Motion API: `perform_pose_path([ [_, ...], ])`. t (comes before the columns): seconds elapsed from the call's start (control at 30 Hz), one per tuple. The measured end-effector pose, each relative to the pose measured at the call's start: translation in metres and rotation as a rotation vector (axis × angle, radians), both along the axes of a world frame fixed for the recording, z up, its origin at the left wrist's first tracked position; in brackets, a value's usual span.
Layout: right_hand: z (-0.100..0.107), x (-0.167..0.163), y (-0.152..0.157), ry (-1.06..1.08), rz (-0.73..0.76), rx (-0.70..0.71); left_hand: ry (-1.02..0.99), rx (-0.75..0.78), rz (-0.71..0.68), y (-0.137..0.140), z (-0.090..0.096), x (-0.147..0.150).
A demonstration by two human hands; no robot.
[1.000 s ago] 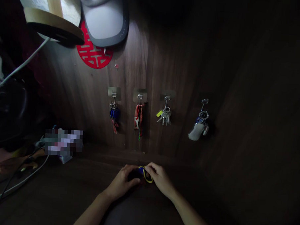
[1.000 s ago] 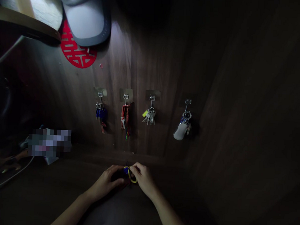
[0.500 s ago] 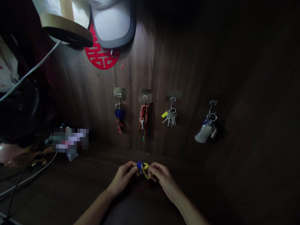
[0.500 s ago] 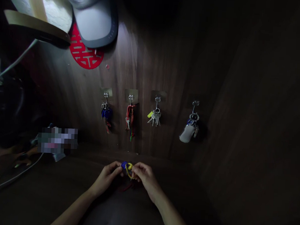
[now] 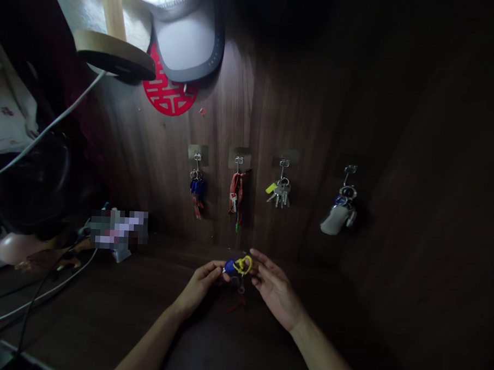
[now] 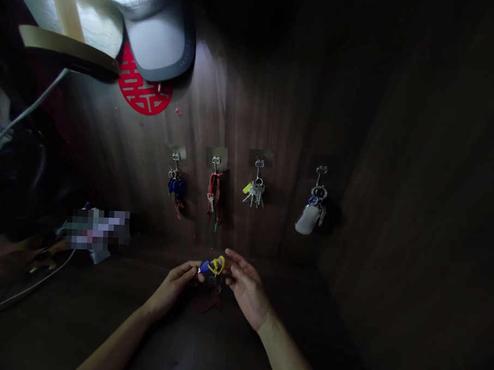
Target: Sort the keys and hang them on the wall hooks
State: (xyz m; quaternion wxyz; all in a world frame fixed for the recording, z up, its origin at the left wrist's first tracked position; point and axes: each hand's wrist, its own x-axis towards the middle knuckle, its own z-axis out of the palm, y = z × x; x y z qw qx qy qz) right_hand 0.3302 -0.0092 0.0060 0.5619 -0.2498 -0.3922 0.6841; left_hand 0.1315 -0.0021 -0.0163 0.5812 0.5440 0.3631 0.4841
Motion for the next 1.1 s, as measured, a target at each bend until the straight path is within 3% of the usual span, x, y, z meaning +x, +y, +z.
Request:
perform_pose_path([
  [0.2, -0.003, 0.003, 0.002, 0.027, -0.033, 0.023, 0.086, 0.051, -0.033, -0.003, 0.004, 0.003],
  [0.4, -0.006, -0.002, 0.001, -0.172, -0.073, 0.14, 0.229, 0.159, -0.072, -0.003, 0.004, 0.004],
  [0.6, -0.001, -0.005, 0.0, -0.567, -0.289, 0.417, 0.244, 0.176, -0.117, -0.003, -0.001, 0.004],
  [0.73, 0.004, -0.008, 0.001, -0.717, -0.426, 0.579, 0.218, 0.157, -0.139, -0.003, -0.003, 0.004],
  [0.93, 0.034, -0.011, 0.006, -0.87, -0.534, 0.721, 0.232, 0.16, -0.113, -0.003, -0.001, 0.002],
  [1.1, 0.07, -0.019, 0.027, -0.887, -0.494, 0.673, 0.259, 0.16, -0.052, -0.003, -0.002, 0.001],
])
